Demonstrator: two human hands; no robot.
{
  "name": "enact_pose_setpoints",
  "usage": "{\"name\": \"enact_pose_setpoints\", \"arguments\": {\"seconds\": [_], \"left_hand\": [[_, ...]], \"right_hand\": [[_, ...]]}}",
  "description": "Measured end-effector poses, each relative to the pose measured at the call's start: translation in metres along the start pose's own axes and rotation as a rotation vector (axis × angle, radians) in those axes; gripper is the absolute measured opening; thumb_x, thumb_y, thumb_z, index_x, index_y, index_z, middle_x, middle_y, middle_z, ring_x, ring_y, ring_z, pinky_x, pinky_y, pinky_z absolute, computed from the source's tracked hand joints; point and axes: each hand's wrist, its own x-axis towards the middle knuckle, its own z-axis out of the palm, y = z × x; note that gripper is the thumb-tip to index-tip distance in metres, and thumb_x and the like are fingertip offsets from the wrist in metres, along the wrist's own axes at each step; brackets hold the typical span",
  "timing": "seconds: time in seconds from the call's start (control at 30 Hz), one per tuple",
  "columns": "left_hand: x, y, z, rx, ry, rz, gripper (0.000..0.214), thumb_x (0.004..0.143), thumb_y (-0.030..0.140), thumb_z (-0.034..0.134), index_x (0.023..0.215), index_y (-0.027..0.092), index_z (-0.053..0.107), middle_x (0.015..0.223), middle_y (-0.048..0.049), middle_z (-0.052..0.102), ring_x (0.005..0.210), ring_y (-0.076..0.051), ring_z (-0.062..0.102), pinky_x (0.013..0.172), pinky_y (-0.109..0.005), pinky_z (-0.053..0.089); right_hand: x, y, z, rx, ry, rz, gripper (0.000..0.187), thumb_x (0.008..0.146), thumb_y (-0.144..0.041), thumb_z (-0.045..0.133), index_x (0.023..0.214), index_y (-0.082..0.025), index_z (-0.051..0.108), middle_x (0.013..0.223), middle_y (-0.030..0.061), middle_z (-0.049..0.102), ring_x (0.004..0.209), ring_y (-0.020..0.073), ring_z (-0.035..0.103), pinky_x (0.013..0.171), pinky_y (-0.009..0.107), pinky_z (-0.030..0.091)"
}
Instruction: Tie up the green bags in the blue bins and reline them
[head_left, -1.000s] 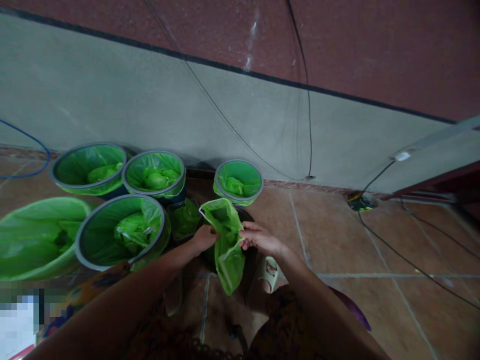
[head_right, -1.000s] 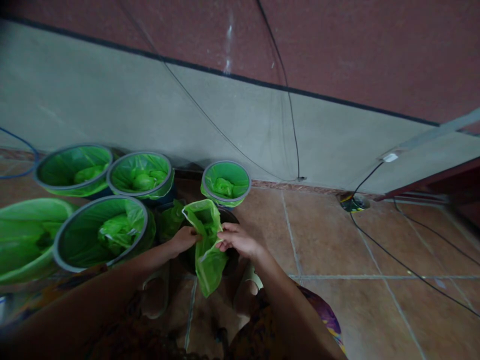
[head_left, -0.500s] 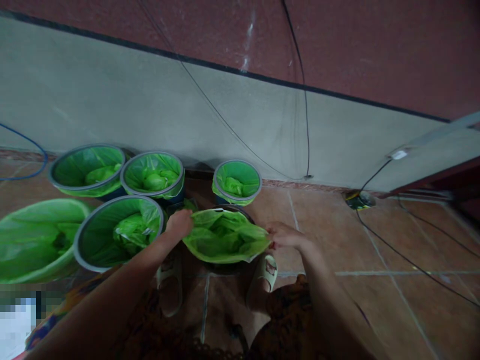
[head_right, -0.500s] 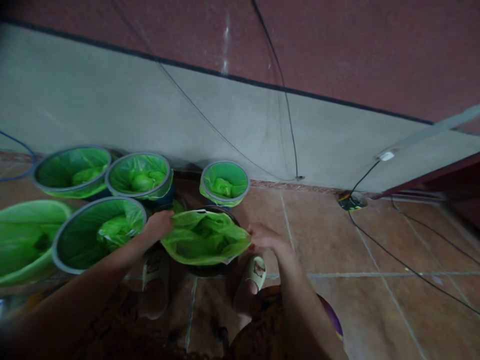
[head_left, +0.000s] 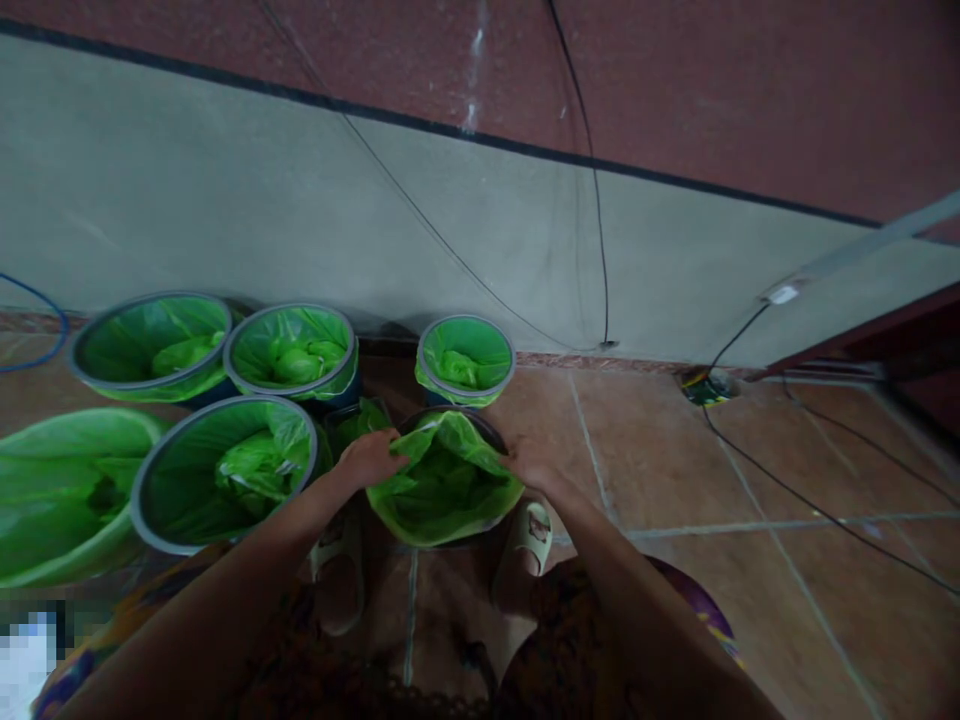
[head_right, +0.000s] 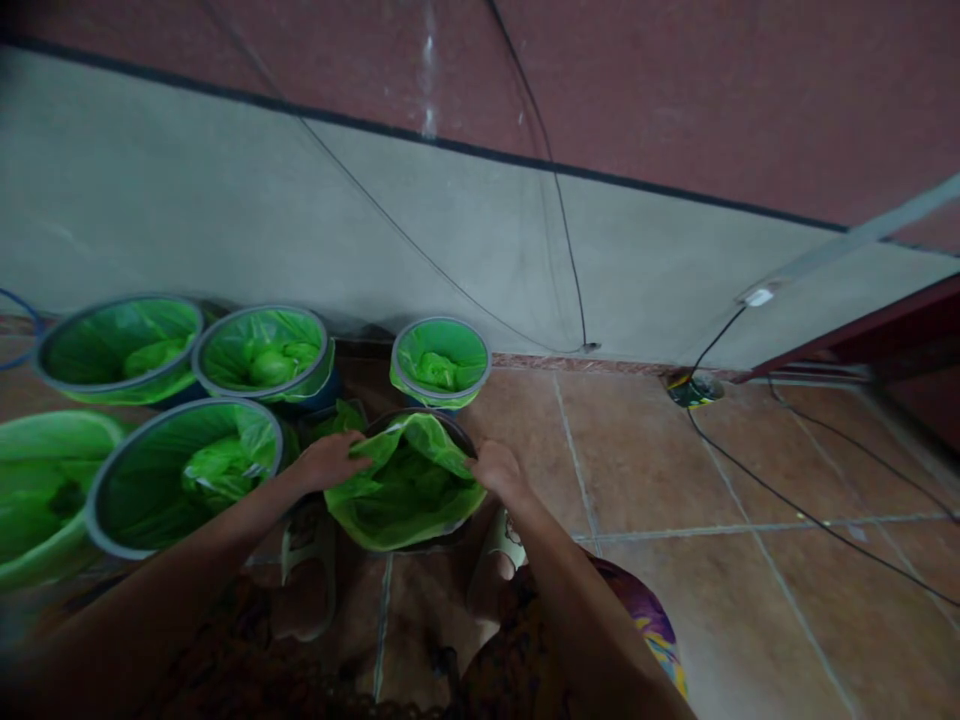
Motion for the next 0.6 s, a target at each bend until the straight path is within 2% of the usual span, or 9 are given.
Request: {"name": "enact_pose_setpoints", "arguments": {"seconds": [0.13,0.23,0.3,0.37,0.5,0.6], "left_hand": [[-0.001,0.003,0.001,0.094,-0.019,0.024,0.033,0.083,0.029,0.055,0.111,0.015,0.065,0.113,-0.0136,0.070,0.110,-0.026,0.065,0.093,-0.033,0.048],[-0.001,-0.003,-0.001,0.160,0.033,-0.098,0.029,0.085,0.019,0.047,0.105,0.013,0.067,0.107,-0.0159,0.071,0.106,-0.028,0.067,0.088,-0.036,0.051],[0.000,-0.010,-0.004,0.167,0.080,-0.198,0.031,0.085,0.017,0.044,0.106,0.011,0.067,0.103,-0.0192,0.071,0.103,-0.032,0.068,0.083,-0.040,0.053],[-0.001,-0.017,-0.006,0.165,0.094,-0.267,0.033,0.086,0.016,0.042,0.106,0.008,0.067,0.101,-0.0223,0.071,0.103,-0.036,0.067,0.079,-0.044,0.054],[-0.002,-0.021,-0.009,0.152,0.055,-0.283,0.032,0.083,0.014,0.045,0.105,0.008,0.067,0.103,-0.0231,0.070,0.101,-0.038,0.067,0.077,-0.045,0.054],[-0.002,-0.014,-0.008,0.142,0.059,-0.203,0.044,0.080,0.023,0.055,0.122,0.010,0.059,0.114,-0.0214,0.067,0.105,-0.038,0.065,0.082,-0.047,0.053]], "right_hand": [[-0.004,-0.009,-0.006,-0.056,0.012,-0.029,0.017,0.083,-0.024,0.062,0.093,-0.020,0.075,0.093,0.0046,0.075,0.087,0.0178,0.068,0.075,0.022,0.047],[-0.008,-0.016,-0.022,-0.131,0.146,0.026,0.025,0.087,-0.022,0.053,0.099,-0.023,0.075,0.098,0.0053,0.076,0.090,0.0184,0.068,0.077,0.023,0.047],[-0.010,-0.017,-0.034,-0.170,0.263,0.108,0.029,0.089,-0.021,0.049,0.103,-0.024,0.074,0.101,0.0069,0.075,0.093,0.0195,0.069,0.078,0.024,0.047],[-0.011,-0.015,-0.043,-0.194,0.318,0.202,0.031,0.089,-0.020,0.047,0.105,-0.023,0.074,0.102,0.0085,0.075,0.094,0.0204,0.069,0.078,0.024,0.048],[-0.012,-0.014,-0.047,-0.188,0.262,0.281,0.032,0.091,-0.022,0.046,0.106,-0.021,0.074,0.101,0.0111,0.075,0.097,0.0209,0.070,0.077,0.023,0.048],[-0.014,-0.014,-0.045,-0.153,0.190,0.286,0.035,0.092,-0.034,0.049,0.116,-0.019,0.069,0.105,0.0138,0.074,0.102,0.0238,0.069,0.080,0.027,0.049]]}}
